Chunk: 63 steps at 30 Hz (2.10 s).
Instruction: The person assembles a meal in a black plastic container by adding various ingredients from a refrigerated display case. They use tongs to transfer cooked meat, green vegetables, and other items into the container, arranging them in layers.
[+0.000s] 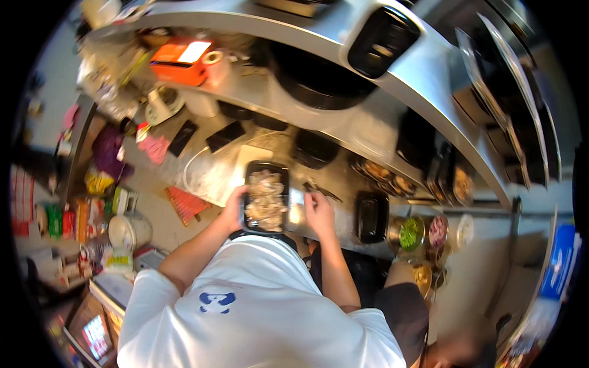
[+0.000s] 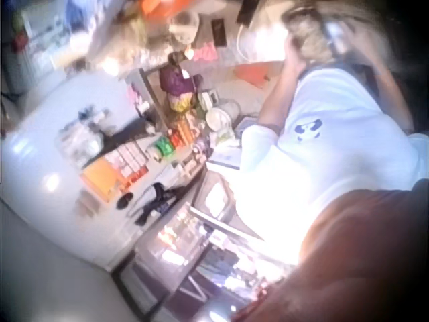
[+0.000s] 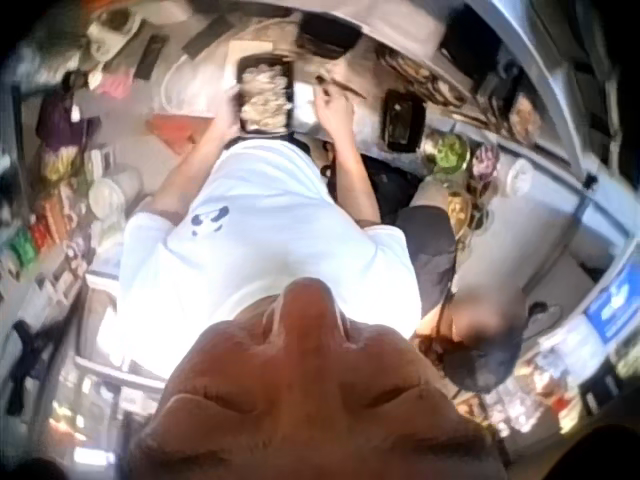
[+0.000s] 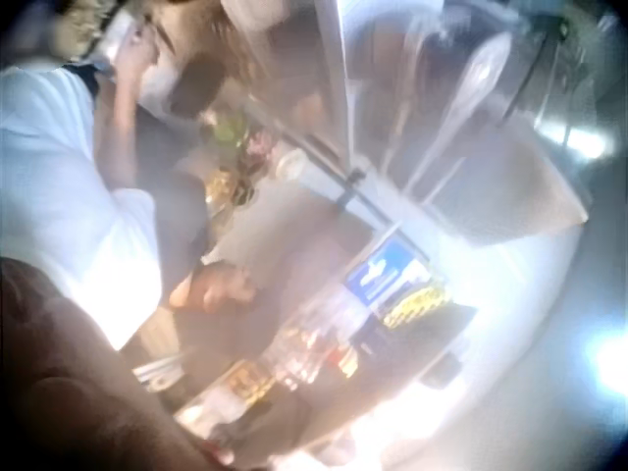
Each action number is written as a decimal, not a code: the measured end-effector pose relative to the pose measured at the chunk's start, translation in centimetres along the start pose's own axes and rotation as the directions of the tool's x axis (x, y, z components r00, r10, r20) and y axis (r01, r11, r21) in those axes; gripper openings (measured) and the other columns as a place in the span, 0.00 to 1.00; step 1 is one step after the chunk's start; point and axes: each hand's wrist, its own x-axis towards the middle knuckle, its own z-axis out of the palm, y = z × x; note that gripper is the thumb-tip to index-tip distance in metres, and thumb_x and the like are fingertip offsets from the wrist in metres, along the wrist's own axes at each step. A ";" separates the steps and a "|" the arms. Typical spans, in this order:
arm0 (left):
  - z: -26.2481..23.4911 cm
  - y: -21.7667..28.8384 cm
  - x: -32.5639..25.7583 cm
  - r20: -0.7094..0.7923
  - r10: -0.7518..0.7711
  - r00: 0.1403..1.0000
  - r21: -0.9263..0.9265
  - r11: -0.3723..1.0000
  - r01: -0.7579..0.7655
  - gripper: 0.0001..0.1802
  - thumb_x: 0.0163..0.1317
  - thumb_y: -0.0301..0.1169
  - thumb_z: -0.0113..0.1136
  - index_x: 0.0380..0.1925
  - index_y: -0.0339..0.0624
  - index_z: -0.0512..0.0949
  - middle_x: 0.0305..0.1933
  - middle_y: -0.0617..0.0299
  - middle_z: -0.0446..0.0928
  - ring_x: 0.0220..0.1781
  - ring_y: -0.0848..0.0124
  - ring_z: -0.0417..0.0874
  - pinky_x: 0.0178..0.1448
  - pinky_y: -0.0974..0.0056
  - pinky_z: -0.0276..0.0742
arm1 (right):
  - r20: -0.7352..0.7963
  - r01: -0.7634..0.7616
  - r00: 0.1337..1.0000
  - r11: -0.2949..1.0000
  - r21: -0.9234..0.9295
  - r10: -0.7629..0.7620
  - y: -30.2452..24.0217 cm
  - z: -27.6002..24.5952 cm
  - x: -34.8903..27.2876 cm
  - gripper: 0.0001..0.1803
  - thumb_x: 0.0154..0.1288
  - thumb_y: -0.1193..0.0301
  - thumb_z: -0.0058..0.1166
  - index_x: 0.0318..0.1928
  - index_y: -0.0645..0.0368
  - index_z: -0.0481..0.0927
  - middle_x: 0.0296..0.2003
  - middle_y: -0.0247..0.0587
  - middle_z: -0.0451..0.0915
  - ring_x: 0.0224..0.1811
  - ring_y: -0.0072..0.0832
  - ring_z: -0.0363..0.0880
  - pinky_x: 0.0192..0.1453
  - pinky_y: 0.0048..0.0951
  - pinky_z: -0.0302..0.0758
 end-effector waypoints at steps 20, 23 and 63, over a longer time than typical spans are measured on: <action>-10.9 4.0 -1.0 -0.314 0.339 0.887 0.639 0.766 -0.067 0.24 0.71 0.44 0.63 0.60 0.43 0.79 0.54 0.61 0.83 0.52 0.66 0.84 0.55 0.61 0.82 | -0.087 -0.375 0.924 0.927 -0.001 0.374 12.4 4.7 -3.6 0.14 0.77 0.63 0.59 0.39 0.62 0.84 0.23 0.30 0.79 0.21 0.18 0.73 0.26 0.24 0.69; -13.8 8.2 -2.8 -0.366 0.488 0.792 0.712 0.695 -0.099 0.18 0.69 0.34 0.63 0.55 0.41 0.81 0.45 0.62 0.85 0.42 0.72 0.82 0.47 0.66 0.81 | -0.289 -0.077 0.957 0.937 -0.341 -0.027 9.8 4.9 -4.5 0.22 0.76 0.60 0.60 0.27 0.63 0.83 0.26 0.43 0.82 0.26 0.37 0.81 0.34 0.40 0.75; -4.8 18.8 -12.9 0.615 0.621 0.485 0.720 -0.191 -0.667 0.21 0.51 0.21 0.76 0.45 0.41 0.80 0.46 0.55 0.80 0.46 0.58 0.84 0.49 0.60 0.82 | -0.187 -0.072 0.954 0.785 0.616 0.234 -27.1 25.2 -2.0 0.14 0.77 0.81 0.52 0.59 0.70 0.81 0.60 0.53 0.83 0.63 0.34 0.81 0.70 0.34 0.74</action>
